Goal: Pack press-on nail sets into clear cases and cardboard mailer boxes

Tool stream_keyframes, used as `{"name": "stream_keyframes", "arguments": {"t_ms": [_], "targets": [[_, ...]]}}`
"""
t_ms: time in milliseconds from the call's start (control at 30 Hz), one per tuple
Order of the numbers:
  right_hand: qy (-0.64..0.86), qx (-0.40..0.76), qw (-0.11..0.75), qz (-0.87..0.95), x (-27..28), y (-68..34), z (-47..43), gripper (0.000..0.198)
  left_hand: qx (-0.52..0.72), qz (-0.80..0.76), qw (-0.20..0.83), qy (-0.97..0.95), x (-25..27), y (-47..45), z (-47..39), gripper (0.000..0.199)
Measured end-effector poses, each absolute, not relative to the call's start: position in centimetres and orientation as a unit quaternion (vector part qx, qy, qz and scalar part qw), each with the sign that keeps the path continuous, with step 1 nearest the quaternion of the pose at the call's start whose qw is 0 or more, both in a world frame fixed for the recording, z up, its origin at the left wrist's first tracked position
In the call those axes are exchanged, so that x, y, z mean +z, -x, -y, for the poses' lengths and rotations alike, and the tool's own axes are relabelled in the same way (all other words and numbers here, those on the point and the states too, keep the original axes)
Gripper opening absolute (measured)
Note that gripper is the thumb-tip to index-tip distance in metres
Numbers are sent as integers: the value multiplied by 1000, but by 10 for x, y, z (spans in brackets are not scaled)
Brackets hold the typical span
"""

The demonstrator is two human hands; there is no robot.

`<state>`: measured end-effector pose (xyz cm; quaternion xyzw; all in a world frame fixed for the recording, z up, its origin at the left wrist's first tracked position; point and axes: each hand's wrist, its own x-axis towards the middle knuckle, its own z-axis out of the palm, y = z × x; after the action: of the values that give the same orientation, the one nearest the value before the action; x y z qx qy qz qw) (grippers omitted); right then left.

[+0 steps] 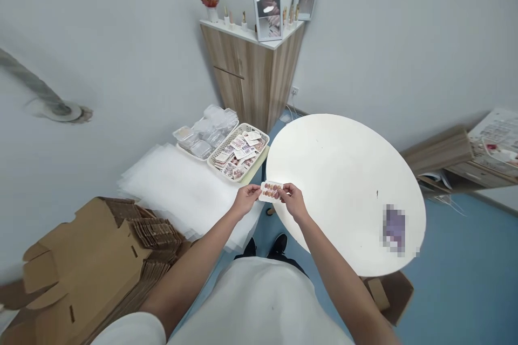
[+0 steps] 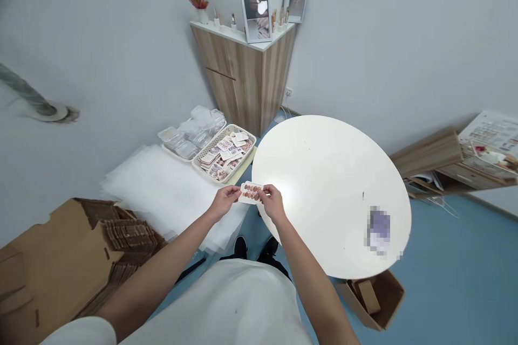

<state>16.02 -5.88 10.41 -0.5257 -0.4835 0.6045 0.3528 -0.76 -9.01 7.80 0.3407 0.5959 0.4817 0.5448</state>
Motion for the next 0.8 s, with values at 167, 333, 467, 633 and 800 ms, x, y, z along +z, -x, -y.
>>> {"name": "stream_keyframes", "arguments": {"t_ms": [167, 333, 467, 633, 800], "targets": [[489, 633, 315, 511, 99, -136, 28, 25, 514, -633, 485, -317, 74, 25, 84, 29], [445, 686, 301, 491, 78, -82, 2, 24, 525, -684, 431, -265, 65, 66, 74, 27], [459, 684, 281, 492, 53, -34, -25, 24, 507, -723, 396, -251, 50, 106, 49, 24], [512, 674, 236, 478, 25, 1, -54, 20, 434, -766, 371, -295, 22, 139, 15, 16], [555, 652, 196, 478, 13, 13, -64, 14, 333, -800, 325, -379, 9, 147, 4, 18]]}}
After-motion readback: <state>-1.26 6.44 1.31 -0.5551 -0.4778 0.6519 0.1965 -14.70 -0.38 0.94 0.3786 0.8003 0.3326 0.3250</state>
